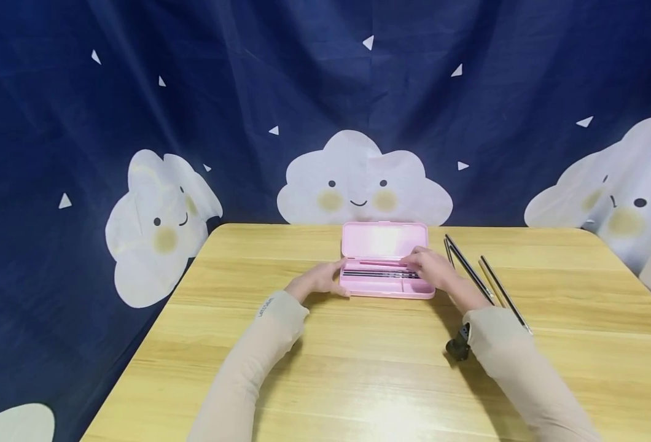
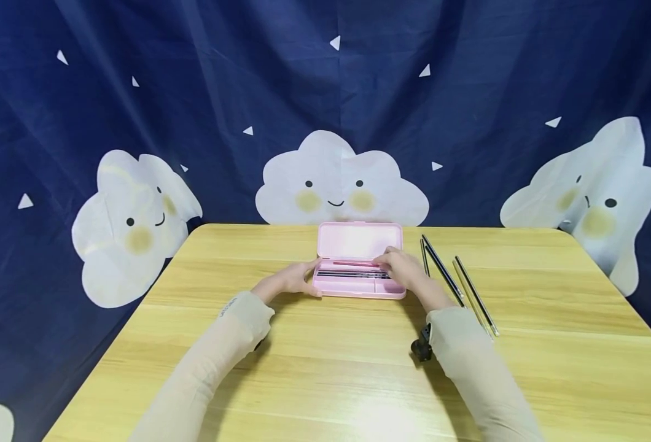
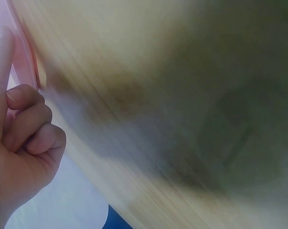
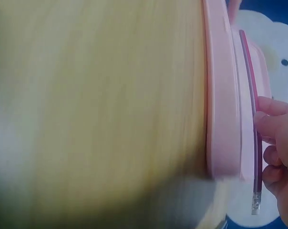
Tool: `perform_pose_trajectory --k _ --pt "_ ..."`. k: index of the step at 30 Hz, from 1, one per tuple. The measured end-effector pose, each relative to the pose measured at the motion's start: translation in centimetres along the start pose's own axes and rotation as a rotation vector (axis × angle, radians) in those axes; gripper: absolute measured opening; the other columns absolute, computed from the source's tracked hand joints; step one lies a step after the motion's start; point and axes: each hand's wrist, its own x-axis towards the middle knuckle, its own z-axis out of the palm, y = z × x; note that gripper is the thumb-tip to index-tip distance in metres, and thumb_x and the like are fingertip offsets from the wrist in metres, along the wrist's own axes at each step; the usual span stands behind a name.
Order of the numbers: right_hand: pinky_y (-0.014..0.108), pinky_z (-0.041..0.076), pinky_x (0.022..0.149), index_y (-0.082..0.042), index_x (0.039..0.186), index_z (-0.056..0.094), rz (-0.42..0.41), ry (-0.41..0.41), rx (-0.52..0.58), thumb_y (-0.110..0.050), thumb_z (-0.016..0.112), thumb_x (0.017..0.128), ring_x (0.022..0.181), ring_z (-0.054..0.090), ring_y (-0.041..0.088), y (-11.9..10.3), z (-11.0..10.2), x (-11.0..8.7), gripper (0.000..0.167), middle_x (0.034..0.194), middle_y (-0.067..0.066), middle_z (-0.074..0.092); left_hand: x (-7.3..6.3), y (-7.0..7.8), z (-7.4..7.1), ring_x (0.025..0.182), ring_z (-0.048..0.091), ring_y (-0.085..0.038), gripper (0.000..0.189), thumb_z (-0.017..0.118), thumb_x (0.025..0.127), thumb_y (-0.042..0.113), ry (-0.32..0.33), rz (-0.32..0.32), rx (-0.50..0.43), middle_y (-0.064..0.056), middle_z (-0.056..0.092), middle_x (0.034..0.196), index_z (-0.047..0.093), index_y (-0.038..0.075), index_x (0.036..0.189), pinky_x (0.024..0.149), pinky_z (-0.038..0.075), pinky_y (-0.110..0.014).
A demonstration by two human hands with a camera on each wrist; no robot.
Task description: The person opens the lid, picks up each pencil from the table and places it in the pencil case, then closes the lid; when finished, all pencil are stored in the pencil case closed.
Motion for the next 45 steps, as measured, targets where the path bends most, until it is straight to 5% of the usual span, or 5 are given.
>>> perform_pose_trajectory --k 16,25,37,45 --pt "0.032 0.047 0.062 -0.013 0.103 0.071 0.053 -0.068 -0.034 -0.004 0.059 0.086 0.072 0.053 0.017 -1.8 2.4 2.5 0.022 0.081 0.001 0.055 0.1 -0.1 -0.1 0.133 0.029 -0.027 0.097 0.074 0.073 0.041 -0.007 -0.026 0.009 -0.013 0.030 0.146 0.017 0.014 0.147 0.110 0.023 -0.037" --pt "0.032 0.044 0.054 -0.015 0.105 0.071 0.015 -0.147 -0.170 -0.004 0.056 0.087 0.064 0.050 0.018 -2.3 2.7 2.7 0.026 0.078 0.001 0.051 0.3 -0.1 0.2 0.133 0.030 -0.027 0.097 0.075 0.073 0.039 -0.016 -0.022 0.004 -0.014 0.031 0.145 0.018 0.012 0.146 0.110 0.024 -0.035" --pt "0.034 0.046 0.053 -0.015 0.100 0.070 -0.018 -0.153 -0.199 -0.007 0.056 0.087 0.066 0.055 0.021 -2.5 2.3 2.7 0.021 0.078 0.001 0.053 0.4 -0.3 0.0 0.134 0.029 -0.025 0.097 0.075 0.073 0.039 -0.007 -0.030 -0.006 -0.012 0.029 0.146 0.017 0.016 0.147 0.110 0.023 -0.034" --pt "0.041 0.050 0.073 -0.004 0.098 0.070 -0.008 -0.046 0.036 -0.006 0.061 0.085 0.079 0.060 0.023 -1.7 2.2 1.9 0.016 0.083 0.004 0.061 0.3 -0.1 0.1 0.134 0.028 -0.025 0.097 0.074 0.073 0.039 -0.012 -0.025 -0.013 -0.013 0.029 0.146 0.018 0.012 0.146 0.110 0.023 -0.035"
